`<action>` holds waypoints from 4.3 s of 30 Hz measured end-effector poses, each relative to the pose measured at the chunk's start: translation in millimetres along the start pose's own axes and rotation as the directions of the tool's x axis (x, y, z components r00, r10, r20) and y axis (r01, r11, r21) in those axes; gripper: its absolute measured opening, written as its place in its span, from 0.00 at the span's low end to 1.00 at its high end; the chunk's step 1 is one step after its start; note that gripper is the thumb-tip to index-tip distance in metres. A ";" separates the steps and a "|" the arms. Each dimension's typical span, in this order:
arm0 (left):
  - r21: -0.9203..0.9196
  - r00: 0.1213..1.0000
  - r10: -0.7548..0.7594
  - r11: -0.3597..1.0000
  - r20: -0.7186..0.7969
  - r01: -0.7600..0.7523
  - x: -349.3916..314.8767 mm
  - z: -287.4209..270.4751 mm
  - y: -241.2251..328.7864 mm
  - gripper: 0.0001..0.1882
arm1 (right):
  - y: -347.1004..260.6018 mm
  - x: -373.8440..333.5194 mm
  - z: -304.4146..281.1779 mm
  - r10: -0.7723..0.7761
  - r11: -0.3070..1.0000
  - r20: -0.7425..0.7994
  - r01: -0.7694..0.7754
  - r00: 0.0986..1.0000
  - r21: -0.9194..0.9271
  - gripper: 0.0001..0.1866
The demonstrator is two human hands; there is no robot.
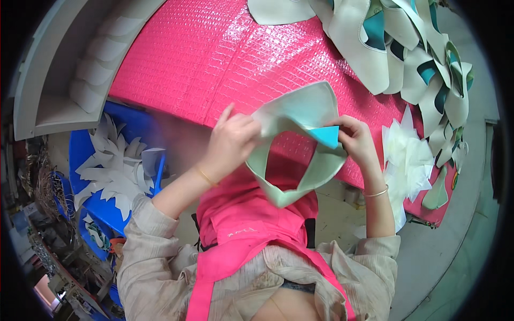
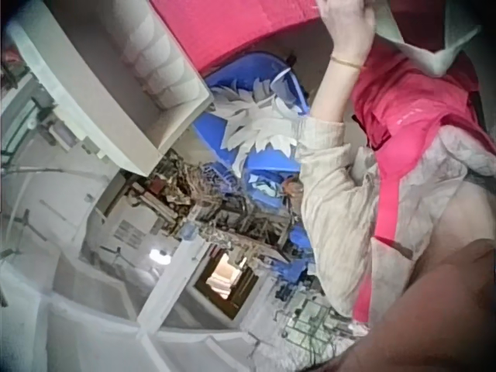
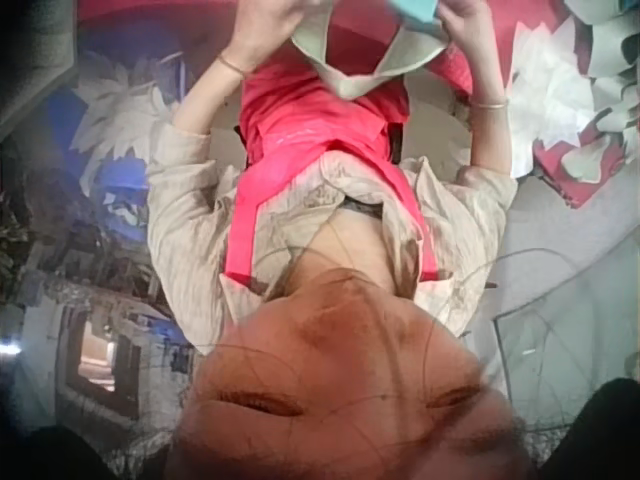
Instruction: The person repeatedly picks up a white shoe upper and a teal insole, inserts the insole into the upper, and presses the edges to fit. They then place the assembled unit on a pink mat and repeat the process with additional pairs.
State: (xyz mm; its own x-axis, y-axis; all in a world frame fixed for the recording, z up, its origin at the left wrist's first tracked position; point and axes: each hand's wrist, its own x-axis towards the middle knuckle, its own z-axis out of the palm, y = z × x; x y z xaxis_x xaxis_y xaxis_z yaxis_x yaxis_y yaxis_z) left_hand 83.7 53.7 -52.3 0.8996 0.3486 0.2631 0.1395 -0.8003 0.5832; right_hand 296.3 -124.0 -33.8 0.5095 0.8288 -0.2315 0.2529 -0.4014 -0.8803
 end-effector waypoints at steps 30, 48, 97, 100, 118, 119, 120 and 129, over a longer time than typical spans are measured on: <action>-0.016 0.997 -0.058 0.998 0.053 0.059 -23.5 25.1 49.5 0.18 | -86.5 60.4 25.9 -0.391 0.310 0.562 0.679 0.729 -0.665 0.27; 0.385 0.991 0.119 0.919 -0.066 -0.085 -2.5 52.9 37.4 0.15 | -75.3 113.1 41.5 0.025 0.506 0.722 0.614 0.692 -0.606 0.13; -0.567 0.895 0.340 0.814 0.289 -0.127 -11.5 73.0 132.6 0.10 | -41.4 65.5 4.7 0.016 0.876 0.394 0.177 0.919 -0.449 0.17; -0.193 0.923 0.383 0.909 0.041 -0.369 -3.2 84.6 128.2 0.12 | -38.0 69.1 -2.2 -0.011 0.793 0.480 0.300 0.877 -0.531 0.15; 0.129 0.994 0.102 0.986 0.031 -0.105 -22.1 74.5 84.0 0.21 | -39.8 44.3 -0.5 0.032 0.724 0.624 0.412 0.780 -0.553 0.16; 0.126 0.996 0.077 0.989 0.034 -0.081 -21.0 73.9 88.5 0.21 | -37.7 44.2 1.5 0.037 0.695 0.618 0.425 0.785 -0.581 0.16; 0.123 0.998 0.052 0.991 0.036 -0.056 -20.9 73.7 91.1 0.22 | -38.7 38.0 5.9 -0.076 0.609 0.538 0.466 0.840 -0.642 0.16; 0.227 0.996 0.090 0.970 0.015 -0.091 -26.5 84.6 83.7 0.24 | -34.8 53.9 6.2 -0.054 0.524 0.600 0.534 0.798 -0.663 0.16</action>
State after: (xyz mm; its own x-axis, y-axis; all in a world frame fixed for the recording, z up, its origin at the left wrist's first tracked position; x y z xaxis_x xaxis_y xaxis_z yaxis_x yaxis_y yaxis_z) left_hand 106.5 -63.8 -75.5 0.9146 0.2676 0.3032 0.1470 -0.9185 0.3671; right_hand 309.9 -63.0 -18.2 -0.1004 0.9170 -0.3860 0.9503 -0.0265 -0.3102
